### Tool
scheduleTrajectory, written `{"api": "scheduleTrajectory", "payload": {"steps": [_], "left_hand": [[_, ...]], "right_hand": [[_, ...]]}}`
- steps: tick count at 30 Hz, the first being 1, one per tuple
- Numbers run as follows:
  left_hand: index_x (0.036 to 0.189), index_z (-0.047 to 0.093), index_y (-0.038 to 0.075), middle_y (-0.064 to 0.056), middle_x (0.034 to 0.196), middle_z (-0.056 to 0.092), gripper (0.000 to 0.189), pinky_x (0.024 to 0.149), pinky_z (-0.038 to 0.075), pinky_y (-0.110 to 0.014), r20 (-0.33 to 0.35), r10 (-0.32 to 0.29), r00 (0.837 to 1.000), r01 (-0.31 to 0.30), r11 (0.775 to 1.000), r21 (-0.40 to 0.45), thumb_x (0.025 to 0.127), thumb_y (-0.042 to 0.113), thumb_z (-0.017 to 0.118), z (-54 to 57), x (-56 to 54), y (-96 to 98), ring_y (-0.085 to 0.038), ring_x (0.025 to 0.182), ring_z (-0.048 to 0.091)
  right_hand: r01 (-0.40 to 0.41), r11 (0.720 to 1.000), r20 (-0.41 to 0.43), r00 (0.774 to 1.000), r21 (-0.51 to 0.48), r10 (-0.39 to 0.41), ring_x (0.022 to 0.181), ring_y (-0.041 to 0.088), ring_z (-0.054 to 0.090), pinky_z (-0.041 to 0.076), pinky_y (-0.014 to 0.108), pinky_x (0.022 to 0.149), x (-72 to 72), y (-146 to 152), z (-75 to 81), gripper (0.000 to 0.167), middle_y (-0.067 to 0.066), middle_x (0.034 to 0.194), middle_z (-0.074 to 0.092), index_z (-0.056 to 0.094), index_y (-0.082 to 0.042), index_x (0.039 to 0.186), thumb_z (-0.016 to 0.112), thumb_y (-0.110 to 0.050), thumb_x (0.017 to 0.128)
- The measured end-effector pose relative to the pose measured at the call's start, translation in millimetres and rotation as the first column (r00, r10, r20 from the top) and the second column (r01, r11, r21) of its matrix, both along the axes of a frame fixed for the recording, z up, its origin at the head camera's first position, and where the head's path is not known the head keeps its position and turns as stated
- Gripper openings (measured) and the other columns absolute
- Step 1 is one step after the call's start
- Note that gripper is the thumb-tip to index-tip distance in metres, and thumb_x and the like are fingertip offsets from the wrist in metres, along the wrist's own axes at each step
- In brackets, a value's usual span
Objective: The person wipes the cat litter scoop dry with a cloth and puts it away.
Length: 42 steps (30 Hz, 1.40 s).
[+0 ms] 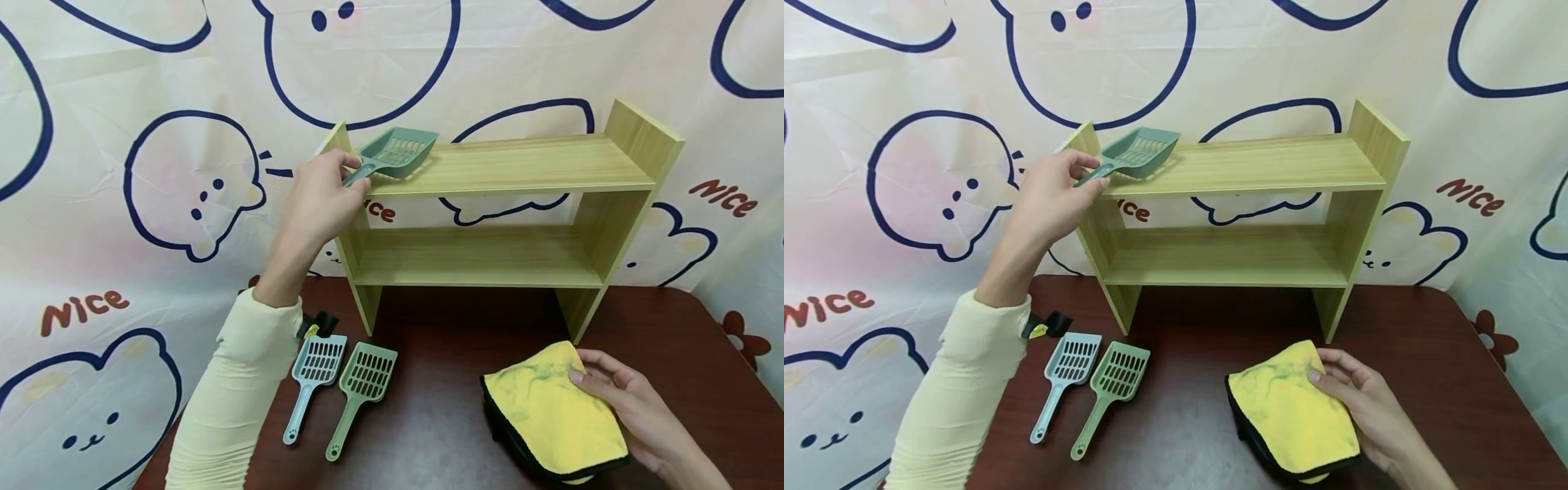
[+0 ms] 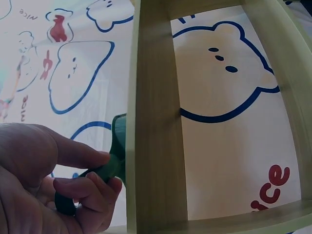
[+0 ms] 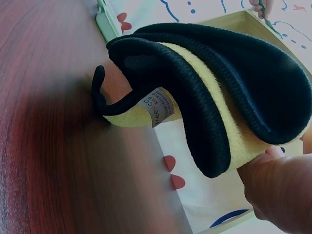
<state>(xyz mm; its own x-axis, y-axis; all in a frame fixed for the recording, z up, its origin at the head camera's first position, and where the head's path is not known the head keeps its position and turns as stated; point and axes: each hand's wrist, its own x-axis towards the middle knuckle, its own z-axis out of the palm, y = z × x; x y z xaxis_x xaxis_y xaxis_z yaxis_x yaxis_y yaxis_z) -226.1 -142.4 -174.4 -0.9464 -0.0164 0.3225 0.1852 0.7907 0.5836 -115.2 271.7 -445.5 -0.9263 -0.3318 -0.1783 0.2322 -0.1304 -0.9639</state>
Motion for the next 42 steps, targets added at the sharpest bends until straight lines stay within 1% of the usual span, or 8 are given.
{"api": "scheduleTrajectory", "payload": {"steps": [7,16,21,28,33,35,39,42], "left_hand": [[0.141,0.065,0.005,-0.014,0.121,0.072,0.038,0.068,0.046,-0.032,0.026,0.016,1.0,-0.015,0.999,-0.032,0.106,0.021,0.062,-1.0,-6.3,6.9,-0.024,0.091,0.062],[0.148,0.06,0.008,-0.015,0.14,0.068,0.046,0.092,0.054,-0.044,0.057,0.037,0.998,-0.035,0.999,-0.03,0.106,0.026,0.064,-2.6,-8.9,8.9,-0.029,0.123,0.064],[0.152,0.056,0.008,-0.017,0.139,0.068,0.052,0.087,0.056,-0.042,0.039,0.04,0.998,-0.039,0.999,-0.017,0.105,0.028,0.067,-5.1,-2.2,6.5,-0.029,0.112,0.067],[0.153,0.054,0.005,-0.019,0.14,0.066,0.059,0.09,0.056,-0.044,-0.023,0.049,0.999,-0.049,0.999,-0.016,0.103,0.033,0.069,-13.7,16.8,1.0,-0.03,0.118,0.064],[0.152,0.054,0.004,-0.017,0.129,0.067,0.058,0.069,0.054,-0.038,-0.091,0.039,0.995,-0.039,0.999,0.001,0.104,0.032,0.07,-25.0,40.2,-8.2,-0.028,0.089,0.066],[0.153,0.054,0.006,-0.015,0.128,0.067,0.058,0.067,0.052,-0.037,-0.113,0.059,0.992,-0.059,0.998,0.001,0.104,0.032,0.071,-32.9,52.5,-13.8,-0.027,0.082,0.065],[0.154,0.054,0.01,-0.012,0.129,0.066,0.06,0.074,0.051,-0.038,-0.134,0.109,0.985,-0.113,0.993,-0.02,0.103,0.035,0.072,-53.0,74.6,-27.3,-0.026,0.089,0.066],[0.153,0.055,0.009,-0.012,0.126,0.068,0.058,0.076,0.051,-0.039,-0.141,0.102,0.985,-0.107,0.994,-0.027,0.102,0.032,0.073,-73.1,87.3,-37.0,-0.026,0.09,0.068]], "right_hand": [[0.001,1.0,-0.015,1.0,-0.009,-0.001,0.104,0.017,0.076,0.066,0.04,0.08,-0.3,-0.7,0.0,0.031,-0.006,0.126,0.075,0.06,-0.027,0.14,0.049,-0.013,0.115],[0.013,1.0,-0.007,1.0,0.016,-0.013,0.104,0.017,0.076,0.065,0.04,0.081,0.1,-1.2,0.3,0.03,-0.007,0.126,0.075,0.06,-0.027,0.14,0.05,-0.015,0.115],[0.007,1.0,-0.011,1.0,0.016,-0.007,0.105,0.018,0.076,0.065,0.04,0.081,-0.3,-0.3,-0.4,0.03,-0.006,0.126,0.075,0.059,-0.028,0.141,0.05,-0.015,0.115],[-0.001,1.0,-0.016,1.0,0.009,0.001,0.105,0.018,0.076,0.066,0.041,0.081,-0.7,1.1,-0.9,0.03,-0.006,0.126,0.074,0.059,-0.027,0.141,0.049,-0.015,0.115],[0.003,1.0,-0.009,1.0,0.013,-0.003,0.105,0.019,0.076,0.066,0.042,0.081,0.2,1.9,-1.2,0.03,-0.006,0.126,0.074,0.059,-0.027,0.141,0.05,-0.015,0.115],[0.005,1.0,-0.007,1.0,0.009,-0.005,0.105,0.019,0.076,0.066,0.042,0.081,0.6,2.2,-1.8,0.03,-0.006,0.126,0.074,0.059,-0.027,0.141,0.05,-0.015,0.115],[0.017,1.0,-0.01,1.0,0.013,-0.017,0.104,0.019,0.077,0.066,0.042,0.08,1.5,3.9,-2.9,0.03,-0.006,0.126,0.075,0.059,-0.028,0.14,0.05,-0.014,0.115],[0.02,1.0,-0.009,1.0,0.018,-0.02,0.105,0.019,0.077,0.066,0.042,0.08,2.1,5.4,-3.3,0.031,-0.006,0.127,0.075,0.059,-0.028,0.14,0.05,-0.014,0.115]]}}
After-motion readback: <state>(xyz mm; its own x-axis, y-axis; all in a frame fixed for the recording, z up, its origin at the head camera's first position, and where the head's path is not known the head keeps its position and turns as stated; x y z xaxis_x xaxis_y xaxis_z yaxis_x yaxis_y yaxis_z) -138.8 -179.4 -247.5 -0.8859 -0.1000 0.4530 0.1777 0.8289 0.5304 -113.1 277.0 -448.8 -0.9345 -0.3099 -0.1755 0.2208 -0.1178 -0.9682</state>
